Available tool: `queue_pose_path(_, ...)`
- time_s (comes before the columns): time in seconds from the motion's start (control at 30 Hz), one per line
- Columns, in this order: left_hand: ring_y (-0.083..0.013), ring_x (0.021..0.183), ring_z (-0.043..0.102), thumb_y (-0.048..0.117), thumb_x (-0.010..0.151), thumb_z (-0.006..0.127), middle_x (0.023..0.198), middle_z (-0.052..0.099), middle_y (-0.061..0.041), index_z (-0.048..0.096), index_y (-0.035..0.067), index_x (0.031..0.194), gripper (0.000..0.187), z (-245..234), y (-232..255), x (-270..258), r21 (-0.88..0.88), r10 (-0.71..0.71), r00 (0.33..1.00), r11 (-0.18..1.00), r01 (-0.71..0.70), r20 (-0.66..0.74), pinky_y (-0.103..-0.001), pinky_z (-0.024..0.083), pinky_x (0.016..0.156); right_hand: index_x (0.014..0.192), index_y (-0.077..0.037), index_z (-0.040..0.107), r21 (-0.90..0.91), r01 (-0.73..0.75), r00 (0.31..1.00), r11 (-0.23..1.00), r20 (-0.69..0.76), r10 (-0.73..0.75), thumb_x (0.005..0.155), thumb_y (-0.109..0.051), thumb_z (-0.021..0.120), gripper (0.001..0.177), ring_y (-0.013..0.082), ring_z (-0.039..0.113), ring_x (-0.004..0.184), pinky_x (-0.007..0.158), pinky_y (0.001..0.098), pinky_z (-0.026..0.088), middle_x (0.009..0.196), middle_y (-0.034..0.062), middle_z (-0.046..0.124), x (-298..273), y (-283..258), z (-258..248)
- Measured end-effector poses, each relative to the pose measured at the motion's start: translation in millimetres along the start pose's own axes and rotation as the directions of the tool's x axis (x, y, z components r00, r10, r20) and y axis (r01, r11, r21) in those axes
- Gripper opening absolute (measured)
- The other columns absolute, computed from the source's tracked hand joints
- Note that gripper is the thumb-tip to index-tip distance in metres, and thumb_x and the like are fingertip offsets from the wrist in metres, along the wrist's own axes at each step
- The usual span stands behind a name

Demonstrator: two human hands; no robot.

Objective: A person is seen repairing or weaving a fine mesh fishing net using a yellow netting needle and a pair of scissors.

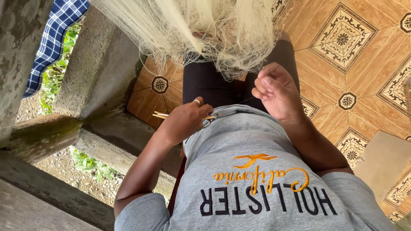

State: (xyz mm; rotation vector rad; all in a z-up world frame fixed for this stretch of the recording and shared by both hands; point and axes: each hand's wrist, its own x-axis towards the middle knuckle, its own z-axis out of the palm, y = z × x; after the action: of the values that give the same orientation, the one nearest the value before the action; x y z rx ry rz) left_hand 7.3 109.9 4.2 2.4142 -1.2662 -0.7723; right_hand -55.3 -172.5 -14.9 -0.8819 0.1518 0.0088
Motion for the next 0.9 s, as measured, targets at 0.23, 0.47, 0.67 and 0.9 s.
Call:
queue_pose_path(0.23,-0.0442,0.077,0.073,0.007,0.088,0.067,0.095,0.069,-0.024,0.059,0.009,0.123,0.036,-16.9,-28.0,2.6,-0.199,0.05,0.962,0.98,0.004,0.268,-0.049,0.06,0.066,0.1,-0.008,0.059,0.055,-0.009,1.0,0.998,0.015,0.008,0.095,-0.01,0.06,0.006,0.0045,0.038,0.059,0.06,0.0217,0.038,0.066,-0.0046,0.038,-0.7,-1.5,-3.6)
queue_pose_path(0.47,-0.0406,0.081,0.074,0.008,0.093,0.064,0.098,0.075,-0.027,0.062,0.003,0.129,0.036,-74.5,13.6,6.7,-0.614,0.239,0.897,0.788,0.044,0.371,-0.051,0.061,0.077,0.101,-0.008,0.056,0.05,0.02,1.0,0.999,0.012,-0.02,0.093,-0.011,0.059,0.009,0.0027,0.033,0.058,0.057,0.0197,0.034,0.065,-0.0072,0.031,-1.0,-9.8,-7.2)
queue_pose_path(0.67,-0.0321,0.079,0.068,0.019,0.098,0.059,0.083,0.065,-0.02,0.056,0.004,0.122,0.029,-27.3,33.9,17.6,-0.801,0.389,0.911,0.498,-0.332,-0.136,-0.043,0.054,0.07,0.106,-0.005,0.057,0.016,0.031,0.999,0.999,-0.027,-0.031,0.094,-0.009,0.058,0.013,0.001,0.031,0.057,0.055,0.0174,0.032,0.062,-0.0095,0.028,-7.5,-5.5,-12.8)
queue_pose_path(0.9,-0.0359,0.071,0.071,0.035,0.091,0.064,0.08,0.066,-0.013,0.052,0.011,0.13,0.047,19.6,33.3,34.4,-0.235,0.184,0.952,0.941,-0.242,-0.243,-0.046,0.058,0.064,0.112,0.0,0.057,-0.077,0.059,0.996,0.995,-0.067,-0.064,0.096,-0.005,0.058,0.017,-0.0006,0.032,0.055,0.054,0.0165,0.032,0.063,-0.0084,0.032,-23.1,2.2,-22.2)
